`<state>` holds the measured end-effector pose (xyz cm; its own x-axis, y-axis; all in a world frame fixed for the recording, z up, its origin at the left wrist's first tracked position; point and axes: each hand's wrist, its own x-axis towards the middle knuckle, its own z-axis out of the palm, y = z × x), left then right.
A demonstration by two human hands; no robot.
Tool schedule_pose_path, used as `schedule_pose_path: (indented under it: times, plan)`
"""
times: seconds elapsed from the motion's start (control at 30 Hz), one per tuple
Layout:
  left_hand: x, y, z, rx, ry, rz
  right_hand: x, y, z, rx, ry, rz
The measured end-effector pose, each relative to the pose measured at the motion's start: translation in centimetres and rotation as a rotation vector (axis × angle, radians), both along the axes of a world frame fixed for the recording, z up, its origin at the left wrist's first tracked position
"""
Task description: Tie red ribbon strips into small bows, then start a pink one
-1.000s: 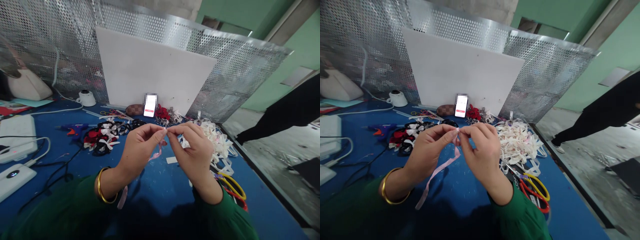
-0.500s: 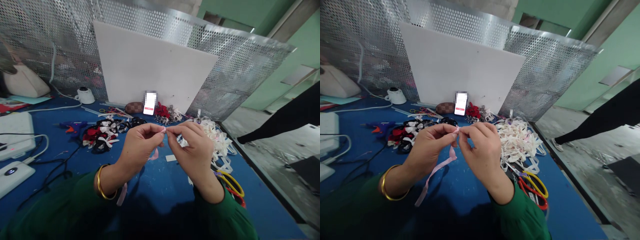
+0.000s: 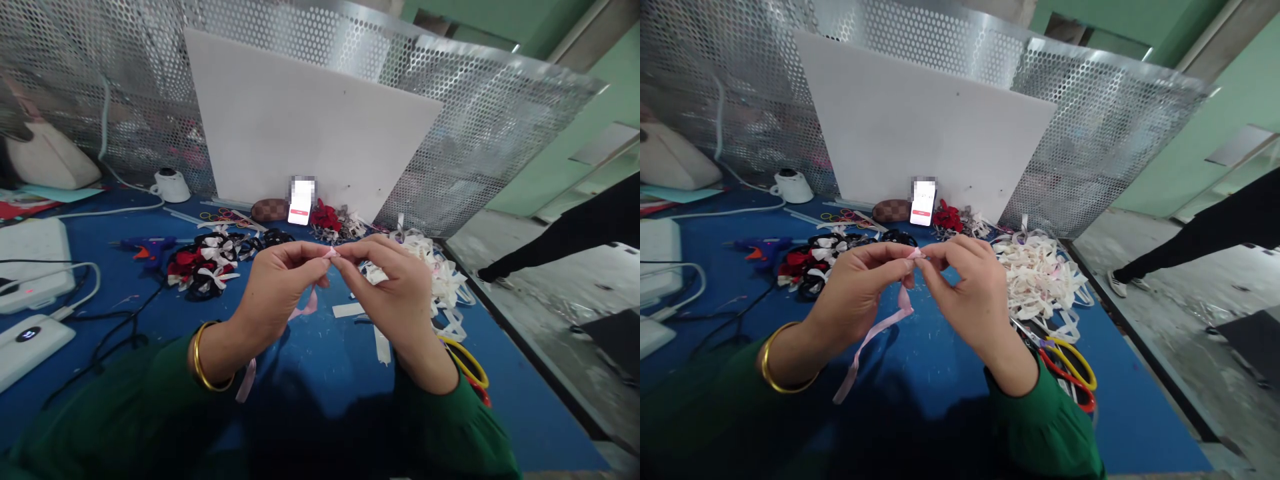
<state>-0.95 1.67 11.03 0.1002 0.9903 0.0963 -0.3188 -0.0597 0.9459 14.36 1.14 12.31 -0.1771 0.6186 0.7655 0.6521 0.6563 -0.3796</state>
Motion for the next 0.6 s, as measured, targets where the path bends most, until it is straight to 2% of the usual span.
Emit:
schedule_pose_path:
  times: [0.1, 0.23, 0.47, 0.6]
  plan:
    - [0.0, 0.0, 0.1, -0.013, 0.044, 0.003, -0.2, -0.1, -0.3, 0.052, -0.045, -0.051]
    - [0.0, 0.1, 0.1, -0.024, 0.048, 0.001, -0.3, -0.2, -0.4, 0.026, -0.012, -0.042]
    - [-0.1, 0.3, 0.3, -0.082, -0.020, -0.053, 0.3, 0.2, 0.0, -0.194, 0.185, 0.029]
    - [-0.3, 0.2, 0.4, -0.137, 0.003, -0.107, 0.7, 1.5, -0.4, -0.324, 0.233, 0.174]
